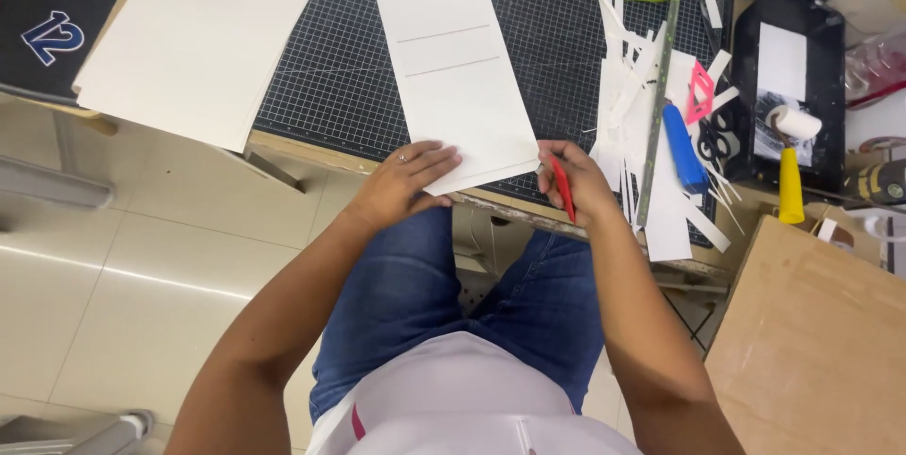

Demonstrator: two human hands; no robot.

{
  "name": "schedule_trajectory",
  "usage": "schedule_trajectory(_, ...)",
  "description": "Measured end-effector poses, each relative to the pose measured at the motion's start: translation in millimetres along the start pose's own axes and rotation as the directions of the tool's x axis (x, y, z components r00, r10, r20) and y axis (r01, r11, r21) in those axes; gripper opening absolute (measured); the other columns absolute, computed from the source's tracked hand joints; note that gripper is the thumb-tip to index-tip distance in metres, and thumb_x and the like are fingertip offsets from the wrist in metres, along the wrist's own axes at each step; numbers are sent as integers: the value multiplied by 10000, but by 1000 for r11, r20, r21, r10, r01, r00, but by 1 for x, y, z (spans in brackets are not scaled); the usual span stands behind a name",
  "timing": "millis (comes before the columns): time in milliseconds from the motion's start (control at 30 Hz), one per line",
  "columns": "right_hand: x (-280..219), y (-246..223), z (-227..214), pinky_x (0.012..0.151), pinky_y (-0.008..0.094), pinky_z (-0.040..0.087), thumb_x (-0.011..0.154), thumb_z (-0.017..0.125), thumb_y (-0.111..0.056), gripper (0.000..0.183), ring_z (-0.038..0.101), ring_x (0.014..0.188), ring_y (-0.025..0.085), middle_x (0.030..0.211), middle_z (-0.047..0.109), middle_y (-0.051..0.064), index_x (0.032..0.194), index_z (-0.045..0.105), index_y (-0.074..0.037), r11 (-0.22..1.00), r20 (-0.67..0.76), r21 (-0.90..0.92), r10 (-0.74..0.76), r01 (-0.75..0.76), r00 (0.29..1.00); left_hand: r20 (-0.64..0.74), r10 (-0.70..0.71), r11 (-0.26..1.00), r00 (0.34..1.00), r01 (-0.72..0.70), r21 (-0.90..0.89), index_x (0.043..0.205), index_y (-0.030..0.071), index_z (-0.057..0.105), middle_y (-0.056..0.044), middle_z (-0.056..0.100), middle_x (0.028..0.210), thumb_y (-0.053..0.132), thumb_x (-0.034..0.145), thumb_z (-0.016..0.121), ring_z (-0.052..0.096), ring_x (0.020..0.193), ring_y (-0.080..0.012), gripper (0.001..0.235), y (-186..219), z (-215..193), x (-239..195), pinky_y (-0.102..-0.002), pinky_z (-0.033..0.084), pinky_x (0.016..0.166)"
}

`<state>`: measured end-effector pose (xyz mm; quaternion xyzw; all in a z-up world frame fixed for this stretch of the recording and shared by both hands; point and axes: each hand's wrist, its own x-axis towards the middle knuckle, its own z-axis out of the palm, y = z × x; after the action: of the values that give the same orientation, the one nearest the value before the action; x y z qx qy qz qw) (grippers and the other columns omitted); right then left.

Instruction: Assembling and folding white cardstock components using a manual scraper and a roller on a cutting mat.

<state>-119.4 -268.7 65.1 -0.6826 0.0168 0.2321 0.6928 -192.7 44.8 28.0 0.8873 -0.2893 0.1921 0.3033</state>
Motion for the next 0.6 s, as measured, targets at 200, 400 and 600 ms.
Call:
schedule_trajectory(200, -26, -12, 6, 345, 208, 370, 1054, 543, -153, 341, 461, 318, 121, 638, 598, 152, 1374, 580, -39, 993, 41, 74, -90, 86, 995, -256, 100, 995, 962, -103, 3, 1116, 115, 778, -45, 774, 1152, 196, 1020, 664, 712, 1103, -292, 170, 34, -28, 19, -404, 573, 956)
schedule_trajectory(400, 7, -4, 10, 405, 183, 406, 1047, 534, -9, 574, 524, 390, 115, 837, 660, 177, 1581, 331, -64, 922, 80, -52, -379, 384, 922, -415, 51, 996, 908, -16, 88, 967, 132, 767, 13, 779, 979, 210, 1013, 710, 742, 929, -236, 107, 40, -31, 51, -365, 593, 835)
schedule_trajectory(600, 6, -46, 18, 346, 180, 355, 1052, 591, -166, 227, 532, 365, 118, 800, 694, 195, 1253, 604, -60, 874, 69, 45, -486, 484, 871, -383, -245, 960, 891, 167, -226, 794, 100, 683, -11, 774, 865, 175, 1004, 727, 745, 866, -260, 227, 76, -59, 85, -369, 581, 763)
